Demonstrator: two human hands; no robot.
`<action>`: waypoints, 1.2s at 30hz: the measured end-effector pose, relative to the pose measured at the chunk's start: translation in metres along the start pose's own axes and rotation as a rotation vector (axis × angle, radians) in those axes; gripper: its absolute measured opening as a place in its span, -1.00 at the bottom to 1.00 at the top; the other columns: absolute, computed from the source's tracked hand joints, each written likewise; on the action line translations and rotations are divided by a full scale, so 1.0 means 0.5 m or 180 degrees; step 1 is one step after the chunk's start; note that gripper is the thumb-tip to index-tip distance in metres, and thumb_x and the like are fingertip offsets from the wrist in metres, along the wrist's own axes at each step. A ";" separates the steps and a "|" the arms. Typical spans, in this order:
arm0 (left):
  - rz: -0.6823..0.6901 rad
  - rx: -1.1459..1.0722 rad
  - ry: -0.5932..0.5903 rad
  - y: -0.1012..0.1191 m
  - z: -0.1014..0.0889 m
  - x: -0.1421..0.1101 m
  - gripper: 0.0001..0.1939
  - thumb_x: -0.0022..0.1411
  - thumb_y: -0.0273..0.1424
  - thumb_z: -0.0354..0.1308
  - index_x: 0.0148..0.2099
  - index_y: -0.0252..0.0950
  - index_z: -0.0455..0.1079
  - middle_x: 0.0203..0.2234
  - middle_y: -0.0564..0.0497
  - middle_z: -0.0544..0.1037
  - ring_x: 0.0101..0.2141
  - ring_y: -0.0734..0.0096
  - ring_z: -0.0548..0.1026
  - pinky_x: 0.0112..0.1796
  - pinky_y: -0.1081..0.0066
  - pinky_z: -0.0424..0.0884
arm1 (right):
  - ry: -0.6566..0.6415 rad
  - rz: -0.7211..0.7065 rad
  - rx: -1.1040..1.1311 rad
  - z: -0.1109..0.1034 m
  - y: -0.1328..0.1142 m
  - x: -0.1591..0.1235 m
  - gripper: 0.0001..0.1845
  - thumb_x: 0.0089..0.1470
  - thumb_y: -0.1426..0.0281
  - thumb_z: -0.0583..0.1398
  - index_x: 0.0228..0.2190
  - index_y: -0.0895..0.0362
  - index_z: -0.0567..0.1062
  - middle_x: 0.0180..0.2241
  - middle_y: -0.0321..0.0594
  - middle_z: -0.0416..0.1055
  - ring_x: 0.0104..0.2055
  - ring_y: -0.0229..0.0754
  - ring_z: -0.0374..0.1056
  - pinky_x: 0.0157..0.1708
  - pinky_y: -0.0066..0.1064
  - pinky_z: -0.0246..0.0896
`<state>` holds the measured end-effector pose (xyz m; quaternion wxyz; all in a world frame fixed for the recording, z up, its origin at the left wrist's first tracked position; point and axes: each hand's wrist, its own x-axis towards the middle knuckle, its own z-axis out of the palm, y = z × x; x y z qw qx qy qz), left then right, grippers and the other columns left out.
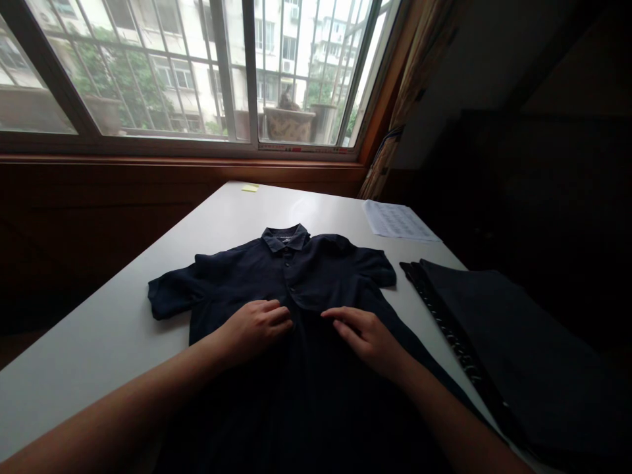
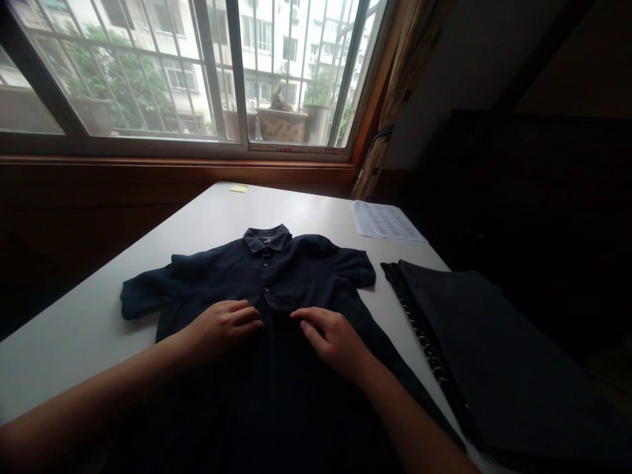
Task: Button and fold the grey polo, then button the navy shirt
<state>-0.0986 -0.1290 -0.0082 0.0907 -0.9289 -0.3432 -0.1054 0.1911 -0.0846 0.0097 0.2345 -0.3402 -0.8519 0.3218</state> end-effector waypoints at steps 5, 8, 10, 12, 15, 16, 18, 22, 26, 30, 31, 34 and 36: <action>0.0013 0.0013 0.0012 0.000 -0.001 -0.002 -0.82 0.42 -0.45 0.03 -0.01 -0.27 0.42 -0.22 -0.04 0.50 -0.29 0.34 0.42 -0.27 0.32 0.38 | 0.0023 0.0094 -0.0211 0.001 -0.001 0.000 -0.70 0.24 0.27 0.18 -0.02 0.05 0.52 -0.16 -0.17 0.57 -0.19 -0.12 0.47 -0.14 -0.32 0.35; 0.0002 0.0016 0.0022 -0.001 0.000 -0.003 -0.82 0.43 -0.45 0.02 -0.02 -0.27 0.42 -0.22 -0.04 0.50 -0.30 0.35 0.41 -0.28 0.33 0.38 | 0.0140 -0.0017 -0.0281 0.002 0.001 -0.001 -0.68 0.23 0.29 0.20 0.01 0.01 0.50 -0.12 -0.19 0.54 -0.19 -0.15 0.46 -0.13 -0.32 0.35; 0.0000 0.0017 0.0012 -0.001 0.000 -0.004 -0.83 0.43 -0.45 0.02 -0.02 -0.27 0.42 -0.22 -0.03 0.50 -0.31 0.35 0.40 -0.28 0.33 0.37 | 0.0176 -0.0093 -0.0319 0.002 0.001 -0.001 -0.66 0.24 0.31 0.19 0.05 -0.01 0.48 -0.14 -0.20 0.52 -0.23 -0.18 0.45 -0.15 -0.33 0.35; -0.0008 0.0022 0.0004 0.000 0.000 -0.003 -0.83 0.43 -0.45 0.02 -0.03 -0.27 0.42 -0.23 -0.02 0.50 -0.32 0.35 0.40 -0.29 0.32 0.36 | 0.0087 -0.0209 -0.0308 0.002 0.001 -0.001 -0.67 0.26 0.34 0.16 0.05 -0.02 0.48 -0.14 -0.20 0.50 -0.21 -0.19 0.45 -0.13 -0.35 0.34; -0.0016 0.0039 -0.0004 0.001 -0.001 -0.003 -0.84 0.43 -0.45 0.02 -0.05 -0.26 0.42 -0.24 -0.02 0.49 -0.32 0.35 0.39 -0.30 0.32 0.36 | -0.0043 -0.0299 -0.0273 0.002 0.001 0.000 -0.69 0.28 0.36 0.14 0.03 -0.03 0.52 -0.13 -0.20 0.49 -0.15 -0.19 0.45 -0.09 -0.36 0.34; -0.0013 0.0040 0.0002 0.001 -0.002 -0.003 -0.84 0.43 -0.45 0.02 -0.05 -0.26 0.42 -0.24 -0.03 0.49 -0.32 0.35 0.39 -0.30 0.33 0.36 | -0.0047 -0.0295 -0.0274 0.002 0.002 0.000 -0.69 0.28 0.36 0.14 0.02 -0.03 0.52 -0.13 -0.21 0.49 -0.15 -0.20 0.45 -0.10 -0.37 0.34; -0.0003 0.0039 0.0010 0.001 -0.001 -0.003 -0.83 0.43 -0.45 0.02 -0.04 -0.27 0.42 -0.23 -0.04 0.49 -0.31 0.35 0.40 -0.28 0.33 0.36 | -0.0030 -0.0271 -0.0284 0.003 0.003 0.001 -0.70 0.27 0.36 0.15 0.01 -0.02 0.52 -0.14 -0.21 0.50 -0.15 -0.19 0.45 -0.09 -0.36 0.33; -0.0025 0.0027 -0.0026 -0.001 0.001 -0.003 -0.82 0.43 -0.45 0.01 -0.02 -0.26 0.42 -0.21 -0.04 0.50 -0.30 0.35 0.40 -0.26 0.33 0.38 | -0.0019 -0.0250 -0.0291 0.003 0.004 0.001 -0.69 0.27 0.35 0.15 0.03 -0.01 0.50 -0.15 -0.20 0.50 -0.14 -0.16 0.45 -0.07 -0.33 0.32; -0.0040 0.0019 -0.0018 -0.002 0.005 -0.003 -0.78 0.43 -0.44 0.02 0.04 -0.25 0.41 -0.20 -0.04 0.50 -0.29 0.35 0.41 -0.28 0.33 0.39 | -0.0053 -0.0214 -0.0276 0.004 0.001 0.002 -0.70 0.27 0.33 0.15 0.02 0.00 0.50 -0.16 -0.19 0.50 -0.14 -0.15 0.44 -0.08 -0.32 0.31; -0.0087 0.0055 0.0116 0.001 0.009 -0.002 -0.64 0.45 -0.43 -0.01 0.24 -0.24 0.29 -0.17 -0.05 0.50 -0.27 0.35 0.43 -0.26 0.35 0.43 | -0.0082 -0.0128 -0.0136 0.006 0.001 0.003 -0.72 0.26 0.31 0.17 -0.02 0.02 0.53 -0.18 -0.19 0.51 -0.17 -0.15 0.43 -0.11 -0.32 0.30; -0.0090 0.0063 0.0117 0.002 0.009 -0.002 -0.61 0.45 -0.43 -0.02 0.28 -0.24 0.24 -0.17 -0.05 0.50 -0.27 0.34 0.43 -0.25 0.35 0.43 | -0.0090 -0.0062 -0.0081 0.007 0.001 0.004 -0.72 0.26 0.29 0.17 -0.03 0.03 0.53 -0.18 -0.19 0.52 -0.20 -0.15 0.42 -0.15 -0.33 0.30; -0.0101 0.0072 0.0021 0.007 0.009 -0.001 -0.52 0.45 -0.44 -0.03 0.37 -0.25 0.12 -0.13 -0.09 0.49 -0.22 0.31 0.43 -0.22 0.34 0.45 | -0.0143 0.0179 0.0068 0.007 0.001 0.005 -0.70 0.23 0.27 0.21 -0.02 0.03 0.52 -0.16 -0.21 0.52 -0.26 -0.18 0.40 -0.24 -0.36 0.29; -0.0160 0.0047 -0.0063 0.009 0.009 0.001 -0.48 0.45 -0.44 -0.04 0.40 -0.26 0.05 -0.11 -0.10 0.48 -0.19 0.28 0.42 -0.19 0.32 0.46 | -0.0192 0.0286 0.0129 0.007 -0.001 0.005 -0.69 0.22 0.28 0.22 -0.01 0.03 0.52 -0.15 -0.22 0.52 -0.26 -0.18 0.40 -0.25 -0.36 0.28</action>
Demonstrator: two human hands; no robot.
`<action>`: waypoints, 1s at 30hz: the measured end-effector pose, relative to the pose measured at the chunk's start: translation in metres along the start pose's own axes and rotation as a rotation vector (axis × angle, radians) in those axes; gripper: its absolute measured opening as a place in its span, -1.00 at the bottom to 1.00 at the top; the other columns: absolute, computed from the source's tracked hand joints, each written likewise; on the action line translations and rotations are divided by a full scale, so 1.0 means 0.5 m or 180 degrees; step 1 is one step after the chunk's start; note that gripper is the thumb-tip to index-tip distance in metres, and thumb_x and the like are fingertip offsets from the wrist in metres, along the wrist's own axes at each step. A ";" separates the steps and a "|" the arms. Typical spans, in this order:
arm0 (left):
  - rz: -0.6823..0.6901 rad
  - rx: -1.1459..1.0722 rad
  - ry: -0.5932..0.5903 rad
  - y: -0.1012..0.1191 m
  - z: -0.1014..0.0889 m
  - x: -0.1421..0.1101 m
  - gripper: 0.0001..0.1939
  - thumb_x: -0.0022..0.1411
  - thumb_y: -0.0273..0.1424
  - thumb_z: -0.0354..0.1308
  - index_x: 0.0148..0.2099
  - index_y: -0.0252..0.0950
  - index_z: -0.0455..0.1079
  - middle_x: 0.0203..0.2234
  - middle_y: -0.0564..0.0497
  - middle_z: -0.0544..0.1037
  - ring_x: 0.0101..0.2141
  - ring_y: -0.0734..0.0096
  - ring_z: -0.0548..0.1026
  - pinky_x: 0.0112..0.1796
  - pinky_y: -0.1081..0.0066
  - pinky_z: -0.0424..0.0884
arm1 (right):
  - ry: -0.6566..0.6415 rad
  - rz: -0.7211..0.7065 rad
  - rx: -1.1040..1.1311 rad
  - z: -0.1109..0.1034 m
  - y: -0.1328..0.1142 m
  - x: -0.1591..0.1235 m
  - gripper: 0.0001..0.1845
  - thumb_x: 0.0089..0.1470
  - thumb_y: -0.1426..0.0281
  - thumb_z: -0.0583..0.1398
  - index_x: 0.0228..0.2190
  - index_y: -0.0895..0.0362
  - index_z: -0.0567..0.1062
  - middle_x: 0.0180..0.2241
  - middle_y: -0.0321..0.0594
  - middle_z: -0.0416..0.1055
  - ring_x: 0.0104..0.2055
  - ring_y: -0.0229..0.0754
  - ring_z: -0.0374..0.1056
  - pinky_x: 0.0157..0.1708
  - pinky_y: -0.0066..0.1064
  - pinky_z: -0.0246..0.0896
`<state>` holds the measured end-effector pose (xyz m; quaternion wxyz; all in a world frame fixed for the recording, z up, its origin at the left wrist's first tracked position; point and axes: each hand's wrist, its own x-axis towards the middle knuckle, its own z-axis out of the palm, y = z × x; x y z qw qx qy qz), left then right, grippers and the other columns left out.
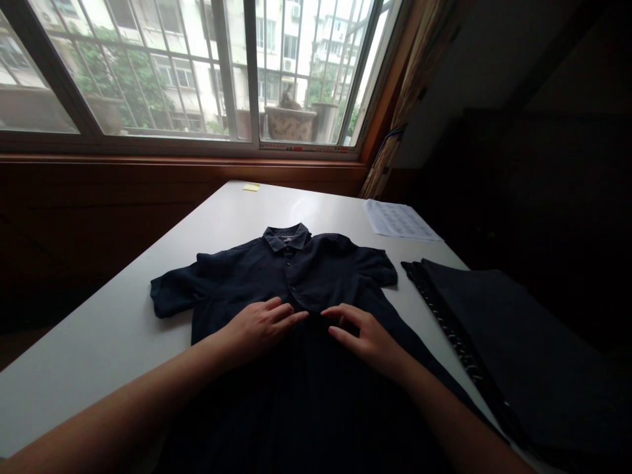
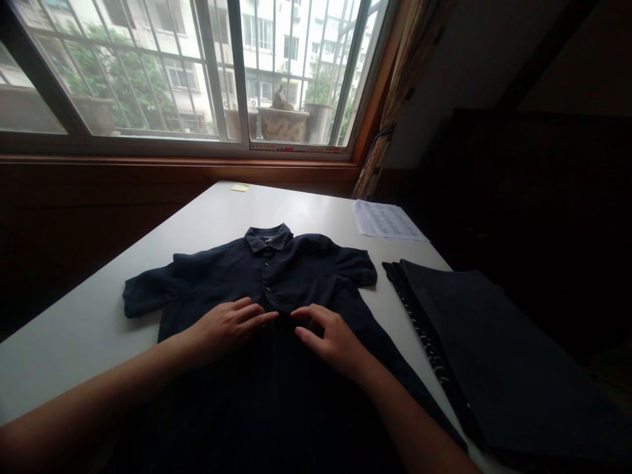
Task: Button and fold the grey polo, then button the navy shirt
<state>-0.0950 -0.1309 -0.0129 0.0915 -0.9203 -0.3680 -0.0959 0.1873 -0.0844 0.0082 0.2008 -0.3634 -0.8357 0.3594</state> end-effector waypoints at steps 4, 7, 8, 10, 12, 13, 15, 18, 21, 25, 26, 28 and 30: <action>-0.0155 -0.0084 -0.0102 0.001 0.000 0.003 -0.46 0.45 -0.44 -0.04 0.42 -0.24 0.01 -0.06 -0.10 0.45 -0.15 0.26 0.40 -0.15 0.31 0.46 | -0.0101 0.0017 0.0079 -0.001 -0.006 -0.001 -0.69 0.21 0.28 0.23 -0.02 0.05 0.53 -0.13 -0.19 0.53 -0.18 -0.14 0.42 -0.17 -0.34 0.30; -0.0187 -0.0120 -0.0116 0.001 0.000 0.004 -0.46 0.44 -0.45 -0.03 0.41 -0.22 0.02 -0.04 -0.12 0.43 -0.14 0.25 0.39 -0.15 0.31 0.47 | -0.0166 0.0038 0.0178 0.000 -0.011 -0.001 -0.67 0.23 0.23 0.21 -0.02 0.06 0.54 -0.10 -0.16 0.54 -0.12 -0.09 0.44 -0.10 -0.29 0.31; -0.0185 -0.0146 -0.0106 0.001 0.001 0.004 -0.46 0.43 -0.46 -0.02 0.40 -0.22 0.03 -0.04 -0.12 0.43 -0.14 0.25 0.39 -0.15 0.31 0.47 | -0.0167 0.0049 0.0200 0.000 -0.012 -0.001 -0.67 0.24 0.21 0.20 -0.02 0.06 0.55 -0.09 -0.15 0.54 -0.10 -0.07 0.45 -0.07 -0.27 0.31; -0.0186 -0.0212 -0.0081 0.000 0.002 0.003 -0.47 0.43 -0.47 -0.02 0.39 -0.21 0.06 -0.04 -0.12 0.42 -0.13 0.25 0.39 -0.14 0.30 0.47 | -0.0134 0.0046 0.0212 0.000 -0.015 0.000 -0.66 0.26 0.18 0.18 -0.03 0.06 0.55 -0.07 -0.14 0.55 -0.06 -0.04 0.46 -0.03 -0.24 0.31; -0.0205 -0.0284 -0.0047 -0.001 0.004 0.002 -0.50 0.43 -0.47 -0.02 0.37 -0.21 0.11 -0.04 -0.12 0.42 -0.13 0.24 0.39 -0.14 0.29 0.47 | -0.0096 0.0024 0.0189 0.000 -0.017 0.002 -0.66 0.26 0.18 0.16 -0.04 0.06 0.56 -0.07 -0.14 0.55 -0.04 -0.03 0.46 0.00 -0.22 0.31; -0.0212 -0.0321 -0.0042 -0.001 0.004 0.002 -0.52 0.43 -0.47 -0.02 0.35 -0.21 0.14 -0.03 -0.12 0.42 -0.13 0.24 0.39 -0.14 0.29 0.48 | -0.0082 0.0009 0.0160 0.000 -0.017 0.002 -0.66 0.26 0.18 0.16 -0.05 0.06 0.57 -0.07 -0.13 0.56 -0.04 -0.02 0.46 0.00 -0.21 0.31; -0.0227 -0.0397 -0.0047 -0.002 0.005 0.002 -0.56 0.42 -0.46 -0.01 0.31 -0.21 0.20 -0.03 -0.13 0.41 -0.13 0.23 0.39 -0.15 0.28 0.48 | -0.0073 -0.0016 0.0063 0.001 -0.017 0.003 -0.66 0.26 0.17 0.16 -0.05 0.06 0.57 -0.09 -0.12 0.56 -0.06 -0.02 0.47 -0.03 -0.22 0.33; -0.0255 -0.0487 -0.0070 -0.002 0.004 0.002 -0.60 0.42 -0.47 -0.01 0.27 -0.21 0.25 -0.02 -0.13 0.40 -0.13 0.23 0.39 -0.14 0.28 0.49 | -0.0048 -0.0040 -0.0201 0.005 -0.015 0.002 -0.66 0.27 0.17 0.16 -0.06 0.07 0.56 -0.14 -0.12 0.56 -0.12 -0.05 0.48 -0.10 -0.25 0.35; -0.0273 -0.0524 -0.0082 -0.003 0.005 0.002 -0.60 0.42 -0.48 -0.01 0.26 -0.20 0.25 -0.02 -0.12 0.40 -0.12 0.21 0.38 -0.13 0.26 0.49 | 0.0024 -0.0058 -0.0557 0.010 -0.016 0.000 -0.70 0.27 0.21 0.16 -0.06 0.06 0.55 -0.16 -0.14 0.53 -0.14 -0.08 0.47 -0.10 -0.27 0.34; -0.0251 -0.0596 -0.0048 -0.003 0.006 0.000 -0.59 0.42 -0.47 -0.01 0.28 -0.21 0.24 -0.02 -0.14 0.39 -0.12 0.21 0.38 -0.11 0.25 0.48 | -0.0037 -0.0211 -0.0846 0.017 -0.020 -0.005 -0.68 0.24 0.27 0.19 0.02 0.00 0.50 -0.11 -0.17 0.45 -0.17 -0.15 0.46 -0.14 -0.33 0.35; -0.0242 -0.0629 -0.0033 -0.003 0.006 0.000 -0.58 0.42 -0.47 -0.02 0.29 -0.22 0.22 -0.03 -0.14 0.39 -0.12 0.22 0.38 -0.11 0.25 0.48 | -0.0071 -0.0271 -0.0861 0.018 -0.021 -0.006 -0.66 0.24 0.28 0.19 0.04 -0.02 0.49 -0.09 -0.18 0.43 -0.17 -0.16 0.45 -0.14 -0.34 0.35; -0.0225 -0.0687 0.0002 -0.002 0.004 -0.001 -0.56 0.42 -0.48 -0.02 0.30 -0.22 0.20 -0.04 -0.14 0.39 -0.12 0.23 0.38 -0.10 0.27 0.47 | -0.0105 -0.0354 -0.0875 0.020 -0.022 -0.007 -0.66 0.24 0.30 0.19 0.05 -0.03 0.48 -0.06 -0.18 0.40 -0.16 -0.18 0.45 -0.12 -0.35 0.36; -0.0215 -0.0724 0.0011 -0.001 0.001 0.000 -0.56 0.41 -0.49 -0.01 0.30 -0.22 0.21 -0.04 -0.15 0.39 -0.12 0.22 0.37 -0.10 0.28 0.46 | -0.0090 -0.0380 -0.0931 0.022 -0.023 -0.007 -0.68 0.24 0.31 0.19 0.03 -0.02 0.49 -0.07 -0.18 0.40 -0.17 -0.18 0.45 -0.11 -0.35 0.36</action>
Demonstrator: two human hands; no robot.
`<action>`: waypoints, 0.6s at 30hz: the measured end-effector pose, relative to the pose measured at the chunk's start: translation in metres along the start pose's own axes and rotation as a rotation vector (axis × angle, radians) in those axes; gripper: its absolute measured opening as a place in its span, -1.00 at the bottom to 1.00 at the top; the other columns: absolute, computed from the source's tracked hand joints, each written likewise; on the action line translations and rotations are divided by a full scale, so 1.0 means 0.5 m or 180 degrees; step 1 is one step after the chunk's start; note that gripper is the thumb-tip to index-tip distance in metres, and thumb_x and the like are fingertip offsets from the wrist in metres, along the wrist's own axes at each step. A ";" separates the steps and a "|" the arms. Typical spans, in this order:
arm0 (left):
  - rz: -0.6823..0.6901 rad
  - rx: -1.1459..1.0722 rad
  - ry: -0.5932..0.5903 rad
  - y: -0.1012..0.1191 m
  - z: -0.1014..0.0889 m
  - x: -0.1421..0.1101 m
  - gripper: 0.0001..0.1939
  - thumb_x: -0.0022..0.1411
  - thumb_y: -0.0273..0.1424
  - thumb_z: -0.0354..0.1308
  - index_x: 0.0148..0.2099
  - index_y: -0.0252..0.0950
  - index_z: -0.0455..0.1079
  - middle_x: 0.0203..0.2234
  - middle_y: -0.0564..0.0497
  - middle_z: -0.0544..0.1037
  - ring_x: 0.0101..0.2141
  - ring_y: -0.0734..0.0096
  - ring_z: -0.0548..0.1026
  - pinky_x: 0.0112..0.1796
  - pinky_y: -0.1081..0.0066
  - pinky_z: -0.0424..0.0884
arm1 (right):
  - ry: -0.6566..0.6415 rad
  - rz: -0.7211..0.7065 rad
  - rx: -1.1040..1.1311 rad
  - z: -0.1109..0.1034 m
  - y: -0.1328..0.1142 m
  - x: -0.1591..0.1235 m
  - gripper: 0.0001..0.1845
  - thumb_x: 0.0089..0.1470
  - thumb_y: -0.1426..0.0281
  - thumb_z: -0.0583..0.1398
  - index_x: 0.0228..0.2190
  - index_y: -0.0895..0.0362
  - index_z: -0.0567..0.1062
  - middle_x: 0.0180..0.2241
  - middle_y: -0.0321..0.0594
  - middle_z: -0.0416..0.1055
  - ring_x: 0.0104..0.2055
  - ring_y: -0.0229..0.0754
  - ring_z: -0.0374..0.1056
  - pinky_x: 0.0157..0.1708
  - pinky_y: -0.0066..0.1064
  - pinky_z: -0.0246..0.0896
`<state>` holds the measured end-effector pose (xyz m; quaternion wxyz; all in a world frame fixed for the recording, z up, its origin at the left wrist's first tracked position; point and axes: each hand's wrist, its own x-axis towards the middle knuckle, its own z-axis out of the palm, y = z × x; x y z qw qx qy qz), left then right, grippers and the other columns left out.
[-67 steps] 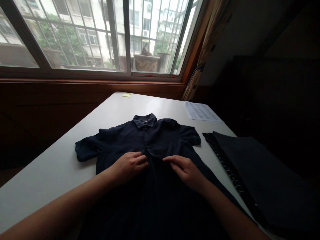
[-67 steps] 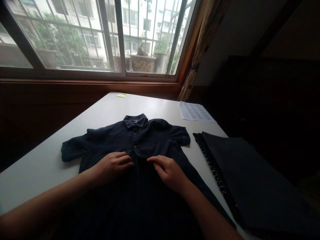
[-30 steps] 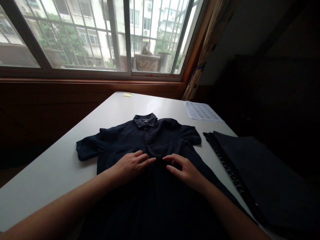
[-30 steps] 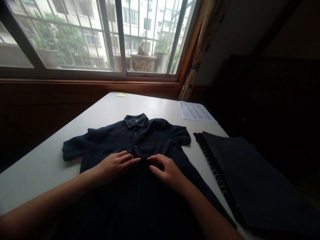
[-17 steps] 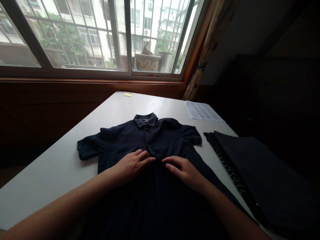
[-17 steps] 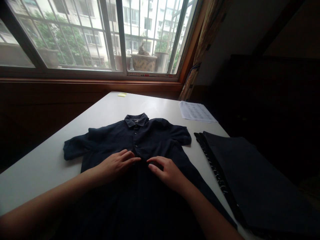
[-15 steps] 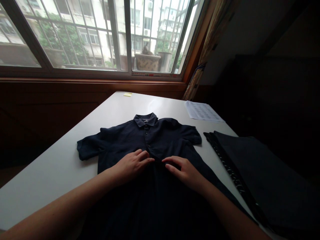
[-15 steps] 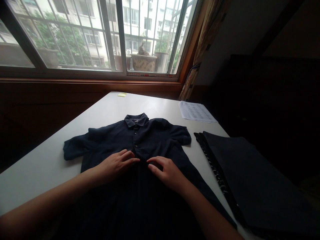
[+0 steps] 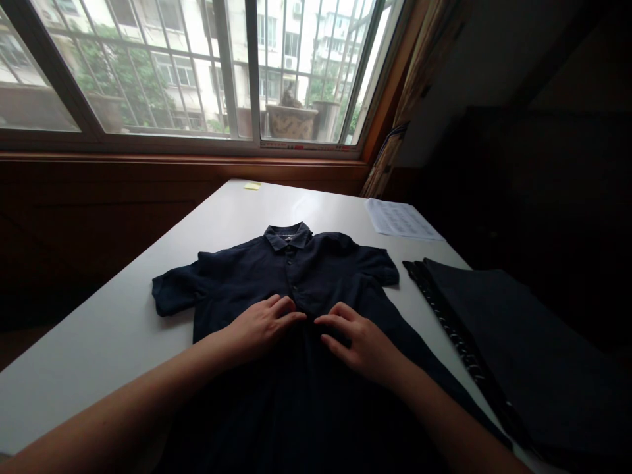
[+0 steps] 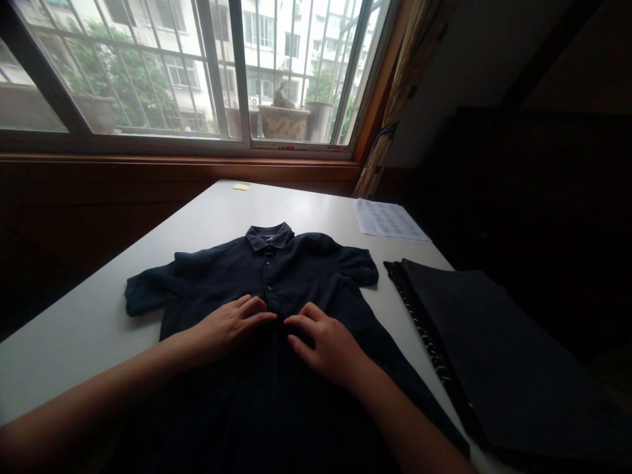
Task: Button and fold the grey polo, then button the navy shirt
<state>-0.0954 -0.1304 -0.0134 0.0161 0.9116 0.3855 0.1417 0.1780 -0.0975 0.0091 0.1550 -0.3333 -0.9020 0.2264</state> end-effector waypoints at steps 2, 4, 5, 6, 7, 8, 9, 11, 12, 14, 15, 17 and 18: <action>-0.0020 -0.0023 -0.0017 0.001 -0.001 0.000 -0.58 0.40 -0.50 0.00 0.27 -0.22 0.24 -0.03 -0.15 0.38 -0.11 0.22 0.37 -0.09 0.27 0.46 | 0.0016 -0.0004 -0.0115 0.001 -0.001 0.000 -0.70 0.24 0.31 0.18 0.00 -0.01 0.50 -0.09 -0.18 0.40 -0.18 -0.17 0.45 -0.12 -0.34 0.37; -0.0054 -0.0028 -0.0044 0.001 0.000 0.000 -0.60 0.40 -0.50 0.00 0.25 -0.21 0.26 -0.03 -0.14 0.38 -0.10 0.22 0.37 -0.08 0.27 0.45 | 0.0037 -0.0032 -0.0286 0.002 -0.003 0.000 -0.71 0.23 0.32 0.18 -0.02 0.01 0.50 -0.10 -0.18 0.41 -0.20 -0.17 0.45 -0.14 -0.34 0.36; -0.0066 -0.0017 -0.0048 0.001 0.002 0.000 -0.60 0.40 -0.49 0.01 0.24 -0.21 0.27 -0.02 -0.14 0.37 -0.10 0.22 0.37 -0.08 0.26 0.45 | 0.0049 -0.0052 -0.0391 0.002 -0.005 0.000 -0.72 0.23 0.33 0.17 -0.02 0.01 0.50 -0.10 -0.18 0.41 -0.20 -0.16 0.45 -0.16 -0.34 0.36; -0.0066 0.0006 -0.0048 0.000 0.003 0.000 -0.60 0.39 -0.50 0.01 0.24 -0.20 0.27 -0.02 -0.13 0.37 -0.11 0.22 0.37 -0.08 0.26 0.45 | 0.0069 -0.0070 -0.0506 0.002 -0.008 0.000 -0.72 0.23 0.32 0.17 -0.03 0.02 0.50 -0.11 -0.17 0.42 -0.21 -0.15 0.44 -0.16 -0.33 0.35; -0.0063 0.0040 -0.0042 0.000 0.005 -0.001 -0.60 0.39 -0.50 0.02 0.24 -0.19 0.28 -0.02 -0.13 0.37 -0.11 0.22 0.37 -0.09 0.27 0.45 | 0.0103 -0.0086 -0.0624 0.001 -0.011 0.000 -0.72 0.22 0.32 0.18 -0.04 0.02 0.51 -0.12 -0.17 0.42 -0.21 -0.14 0.44 -0.17 -0.32 0.35; -0.0054 0.0078 -0.0031 -0.001 0.007 -0.001 -0.59 0.38 -0.50 0.02 0.23 -0.19 0.28 -0.02 -0.13 0.37 -0.12 0.22 0.38 -0.09 0.27 0.45 | 0.0136 -0.0097 -0.0739 0.000 -0.015 0.000 -0.73 0.21 0.30 0.18 -0.05 0.03 0.51 -0.14 -0.16 0.43 -0.22 -0.13 0.44 -0.18 -0.31 0.34; -0.0044 0.0114 -0.0021 -0.002 0.008 -0.002 -0.59 0.38 -0.50 0.03 0.23 -0.19 0.28 -0.02 -0.13 0.37 -0.12 0.22 0.38 -0.10 0.27 0.45 | 0.0163 -0.0101 -0.0846 -0.002 -0.020 0.000 -0.74 0.20 0.28 0.19 -0.07 0.03 0.52 -0.15 -0.15 0.43 -0.22 -0.11 0.43 -0.19 -0.30 0.33; -0.0018 0.0168 -0.0020 -0.003 0.010 -0.002 -0.59 0.37 -0.50 0.04 0.23 -0.20 0.29 -0.02 -0.14 0.37 -0.12 0.22 0.38 -0.10 0.27 0.45 | 0.0209 -0.0101 -0.1014 -0.005 -0.028 0.000 -0.75 0.19 0.25 0.21 -0.12 0.05 0.53 -0.18 -0.13 0.43 -0.22 -0.08 0.42 -0.19 -0.27 0.32; -0.0011 0.0179 -0.0025 -0.003 0.010 -0.002 -0.58 0.36 -0.50 0.04 0.23 -0.20 0.28 -0.01 -0.14 0.37 -0.12 0.22 0.37 -0.10 0.27 0.45 | 0.0210 -0.0100 -0.1065 -0.007 -0.031 0.001 -0.75 0.18 0.25 0.21 -0.13 0.06 0.53 -0.18 -0.12 0.43 -0.22 -0.08 0.42 -0.19 -0.27 0.32; -0.0003 0.0169 -0.0031 -0.002 0.008 -0.001 -0.59 0.37 -0.50 0.04 0.23 -0.20 0.29 -0.01 -0.14 0.37 -0.12 0.22 0.37 -0.10 0.27 0.45 | 0.0191 -0.0101 -0.1090 -0.009 -0.034 0.001 -0.76 0.18 0.26 0.21 -0.13 0.06 0.53 -0.17 -0.12 0.43 -0.21 -0.08 0.41 -0.19 -0.27 0.31; -0.0011 0.0150 -0.0024 -0.001 0.007 0.000 -0.61 0.38 -0.50 0.03 0.22 -0.20 0.28 -0.02 -0.13 0.37 -0.12 0.22 0.38 -0.11 0.27 0.45 | 0.0184 -0.0104 -0.1073 -0.008 -0.034 0.002 -0.76 0.18 0.27 0.21 -0.13 0.06 0.53 -0.17 -0.12 0.43 -0.21 -0.08 0.41 -0.18 -0.27 0.32; -0.0043 0.0082 0.0018 0.000 0.006 0.001 -0.64 0.40 -0.49 0.02 0.21 -0.21 0.28 -0.03 -0.12 0.39 -0.14 0.23 0.38 -0.13 0.29 0.46 | 0.0166 -0.0120 -0.1017 -0.006 -0.033 0.003 -0.75 0.19 0.30 0.20 -0.10 0.06 0.53 -0.15 -0.12 0.42 -0.18 -0.08 0.40 -0.15 -0.25 0.32; -0.0071 0.0034 0.0044 0.000 0.005 0.001 -0.66 0.41 -0.48 0.01 0.20 -0.23 0.28 -0.04 -0.11 0.39 -0.15 0.24 0.39 -0.14 0.30 0.46 | 0.0176 -0.0135 -0.0989 -0.004 -0.032 0.004 -0.74 0.20 0.31 0.20 -0.08 0.06 0.53 -0.15 -0.12 0.42 -0.17 -0.07 0.39 -0.14 -0.24 0.32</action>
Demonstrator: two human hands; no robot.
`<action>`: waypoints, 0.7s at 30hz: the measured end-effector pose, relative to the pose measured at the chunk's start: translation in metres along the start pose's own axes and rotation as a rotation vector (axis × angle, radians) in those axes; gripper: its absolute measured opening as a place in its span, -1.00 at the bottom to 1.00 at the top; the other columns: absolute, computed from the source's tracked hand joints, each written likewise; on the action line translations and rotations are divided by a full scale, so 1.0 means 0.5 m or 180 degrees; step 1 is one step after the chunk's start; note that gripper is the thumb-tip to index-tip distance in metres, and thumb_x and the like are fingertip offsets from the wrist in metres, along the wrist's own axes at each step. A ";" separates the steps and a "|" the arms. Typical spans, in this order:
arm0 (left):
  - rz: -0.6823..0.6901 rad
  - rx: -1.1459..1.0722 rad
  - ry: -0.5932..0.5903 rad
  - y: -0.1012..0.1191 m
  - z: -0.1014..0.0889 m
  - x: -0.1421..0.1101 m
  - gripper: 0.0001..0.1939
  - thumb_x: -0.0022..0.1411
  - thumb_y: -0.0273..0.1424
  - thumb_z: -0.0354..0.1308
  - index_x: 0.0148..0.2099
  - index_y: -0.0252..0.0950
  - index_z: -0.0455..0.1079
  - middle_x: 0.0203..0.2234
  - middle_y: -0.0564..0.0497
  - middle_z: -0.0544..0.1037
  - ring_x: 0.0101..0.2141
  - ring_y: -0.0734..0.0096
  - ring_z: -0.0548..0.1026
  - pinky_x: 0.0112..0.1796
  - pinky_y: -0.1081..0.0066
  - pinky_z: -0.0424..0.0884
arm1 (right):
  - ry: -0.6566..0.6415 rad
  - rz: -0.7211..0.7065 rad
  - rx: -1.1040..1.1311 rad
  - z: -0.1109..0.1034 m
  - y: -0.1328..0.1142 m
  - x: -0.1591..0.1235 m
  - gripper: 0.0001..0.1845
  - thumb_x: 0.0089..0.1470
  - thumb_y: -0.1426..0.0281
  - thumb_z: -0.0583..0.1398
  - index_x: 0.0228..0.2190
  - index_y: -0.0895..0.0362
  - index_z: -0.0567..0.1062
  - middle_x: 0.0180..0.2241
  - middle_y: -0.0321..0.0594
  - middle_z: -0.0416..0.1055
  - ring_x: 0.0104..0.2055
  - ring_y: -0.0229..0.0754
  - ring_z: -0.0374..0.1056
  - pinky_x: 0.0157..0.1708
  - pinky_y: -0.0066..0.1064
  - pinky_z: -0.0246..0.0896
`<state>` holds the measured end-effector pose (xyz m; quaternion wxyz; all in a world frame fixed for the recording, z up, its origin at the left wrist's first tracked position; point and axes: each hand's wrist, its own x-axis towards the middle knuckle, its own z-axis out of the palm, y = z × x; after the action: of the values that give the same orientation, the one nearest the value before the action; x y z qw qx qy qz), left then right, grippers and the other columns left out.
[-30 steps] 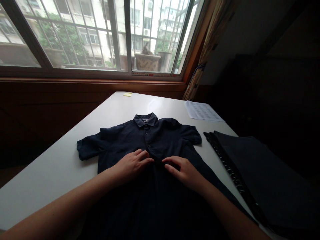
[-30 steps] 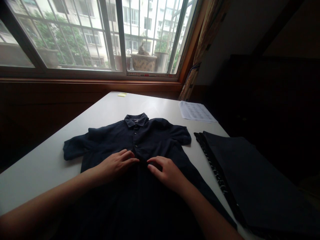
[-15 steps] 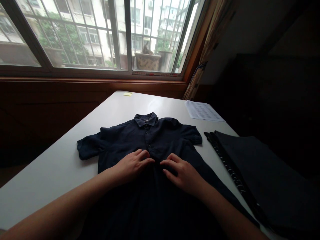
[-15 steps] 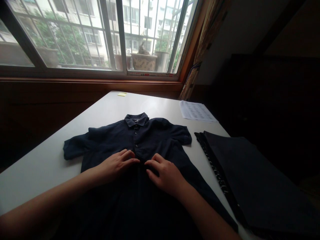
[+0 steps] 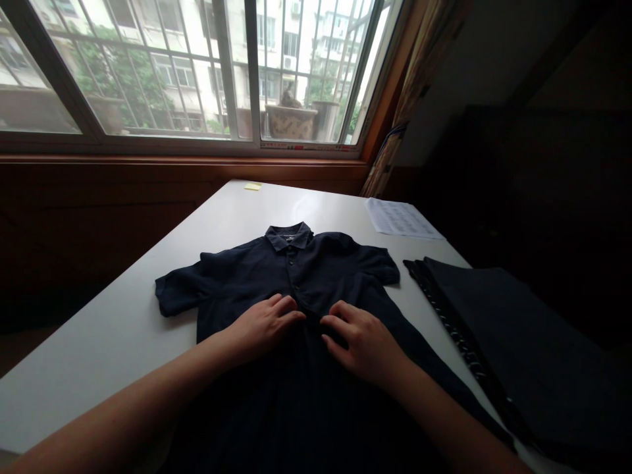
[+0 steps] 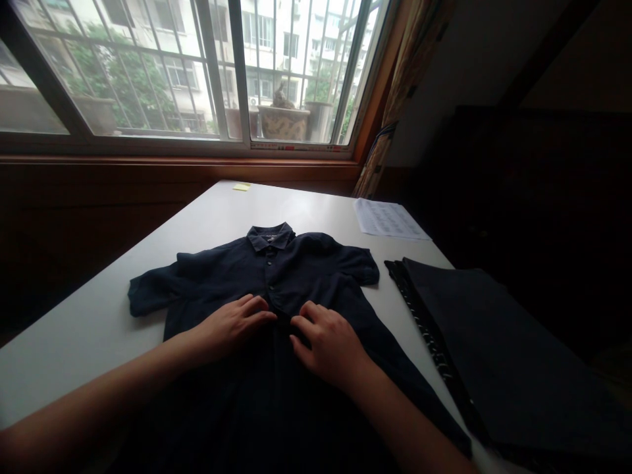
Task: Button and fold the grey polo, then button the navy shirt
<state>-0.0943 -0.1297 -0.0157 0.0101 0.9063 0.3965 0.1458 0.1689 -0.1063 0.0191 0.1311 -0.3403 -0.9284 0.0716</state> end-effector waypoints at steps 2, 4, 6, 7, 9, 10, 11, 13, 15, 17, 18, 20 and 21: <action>-0.0090 -0.0100 0.0081 -0.001 0.000 0.000 -0.72 0.41 -0.47 0.02 0.14 -0.27 0.30 -0.09 -0.10 0.41 -0.16 0.27 0.40 -0.16 0.32 0.46 | 0.0051 -0.0029 0.0038 0.004 -0.001 0.004 -0.74 0.20 0.35 0.19 -0.07 0.05 0.54 -0.15 -0.12 0.41 -0.15 -0.07 0.38 -0.12 -0.23 0.32; -0.0186 -0.0176 0.0169 -0.002 0.001 -0.001 -0.79 0.41 -0.42 0.07 0.06 -0.29 0.32 -0.14 -0.08 0.43 -0.18 0.29 0.41 -0.16 0.33 0.46 | 0.0090 -0.0067 0.0025 0.008 -0.004 0.010 -0.77 0.21 0.38 0.19 -0.10 0.04 0.56 -0.18 -0.12 0.41 -0.15 -0.07 0.36 -0.13 -0.23 0.32; -0.0213 -0.0194 0.0244 -0.004 0.000 -0.001 -0.84 0.40 -0.38 0.10 -0.01 -0.30 0.34 -0.15 -0.07 0.44 -0.18 0.30 0.42 -0.16 0.33 0.47 | 0.0110 -0.0089 -0.0065 0.011 -0.010 0.019 -0.82 0.20 0.39 0.21 -0.16 0.03 0.58 -0.21 -0.13 0.41 -0.16 -0.06 0.34 -0.13 -0.22 0.31; -0.0167 -0.0166 0.0267 -0.004 0.000 -0.001 -0.85 0.40 -0.37 0.11 -0.03 -0.30 0.35 -0.15 -0.08 0.44 -0.18 0.31 0.42 -0.16 0.32 0.47 | 0.0118 -0.0089 -0.0135 0.012 -0.014 0.023 -0.85 0.19 0.39 0.23 -0.19 0.03 0.59 -0.22 -0.13 0.41 -0.16 -0.06 0.33 -0.13 -0.21 0.31; 0.0024 -0.0035 0.0252 -0.004 -0.001 -0.001 -0.89 0.41 -0.39 0.09 -0.08 -0.30 0.38 -0.16 -0.09 0.44 -0.18 0.31 0.42 -0.14 0.31 0.47 | 0.0145 -0.0072 -0.0311 0.015 -0.023 0.030 -0.90 0.18 0.39 0.25 -0.25 0.04 0.60 -0.22 -0.12 0.42 -0.16 -0.04 0.32 -0.15 -0.19 0.30; 0.0115 0.0056 0.0220 -0.003 -0.001 -0.001 -0.89 0.42 -0.40 0.07 -0.10 -0.30 0.39 -0.17 -0.09 0.44 -0.18 0.32 0.42 -0.14 0.32 0.47 | 0.0157 -0.0066 -0.0410 0.016 -0.027 0.033 -0.92 0.18 0.40 0.25 -0.29 0.04 0.59 -0.21 -0.11 0.42 -0.15 -0.03 0.31 -0.16 -0.18 0.29; 0.0184 0.0152 0.0180 -0.003 0.000 -0.001 -0.88 0.42 -0.42 0.06 -0.12 -0.30 0.40 -0.19 -0.09 0.44 -0.18 0.32 0.42 -0.14 0.32 0.47 | 0.0161 -0.0070 -0.0507 0.017 -0.032 0.035 -0.91 0.18 0.42 0.24 -0.33 0.05 0.59 -0.21 -0.10 0.43 -0.15 -0.01 0.30 -0.18 -0.17 0.29; 0.0268 0.0330 0.0101 -0.002 0.001 -0.001 -0.86 0.42 -0.45 0.03 -0.18 -0.31 0.41 -0.24 -0.07 0.43 -0.23 0.33 0.40 -0.18 0.35 0.46 | 0.0181 -0.0083 -0.0621 0.016 -0.038 0.038 -0.86 0.19 0.45 0.22 -0.39 0.07 0.58 -0.21 -0.08 0.43 -0.14 0.02 0.28 -0.19 -0.14 0.27; 0.0334 0.0498 0.0059 -0.001 0.002 -0.001 -0.85 0.40 -0.49 0.03 -0.24 -0.31 0.39 -0.28 -0.05 0.41 -0.27 0.34 0.38 -0.25 0.37 0.44 | 0.0226 -0.0063 -0.0560 0.014 -0.040 0.041 -0.85 0.18 0.45 0.22 -0.41 0.07 0.58 -0.23 -0.08 0.43 -0.12 0.04 0.27 -0.17 -0.11 0.27; 0.0418 0.0661 0.0081 0.000 0.000 -0.001 -0.84 0.39 -0.52 0.03 -0.28 -0.30 0.38 -0.31 -0.04 0.40 -0.32 0.35 0.36 -0.32 0.38 0.41 | 0.0321 0.0038 -0.0319 0.008 -0.037 0.046 -0.88 0.15 0.43 0.25 -0.39 0.06 0.60 -0.25 -0.09 0.43 -0.13 0.04 0.26 -0.13 -0.10 0.28; 0.0438 0.0731 0.0115 0.001 -0.003 -0.001 -0.83 0.38 -0.52 0.02 -0.28 -0.30 0.37 -0.32 -0.04 0.40 -0.33 0.36 0.36 -0.35 0.38 0.40 | 0.0404 0.0117 -0.0156 0.004 -0.034 0.049 -0.90 0.14 0.43 0.27 -0.38 0.05 0.62 -0.24 -0.10 0.42 -0.12 0.03 0.26 -0.10 -0.10 0.29; 0.0469 0.0828 0.0230 0.003 -0.013 -0.001 -0.80 0.40 -0.53 -0.02 -0.28 -0.31 0.37 -0.33 -0.03 0.40 -0.36 0.37 0.35 -0.38 0.39 0.37 | 0.0589 0.0295 0.0229 -0.004 -0.025 0.057 -0.92 0.10 0.43 0.30 -0.39 0.04 0.64 -0.18 -0.11 0.42 -0.08 0.02 0.26 -0.04 -0.10 0.28; 0.0476 0.0855 0.0309 0.005 -0.019 -0.001 -0.78 0.41 -0.53 -0.05 -0.27 -0.31 0.37 -0.34 -0.03 0.40 -0.37 0.38 0.35 -0.40 0.38 0.36 | 0.0657 0.0403 0.0449 -0.008 -0.020 0.061 -0.93 0.08 0.43 0.31 -0.40 0.04 0.64 -0.14 -0.12 0.41 -0.05 0.01 0.27 0.00 -0.10 0.27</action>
<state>-0.0953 -0.1325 -0.0066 -0.1413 0.9184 0.3439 0.1354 0.1414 -0.0938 0.0309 0.2448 -0.3937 -0.8793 0.1094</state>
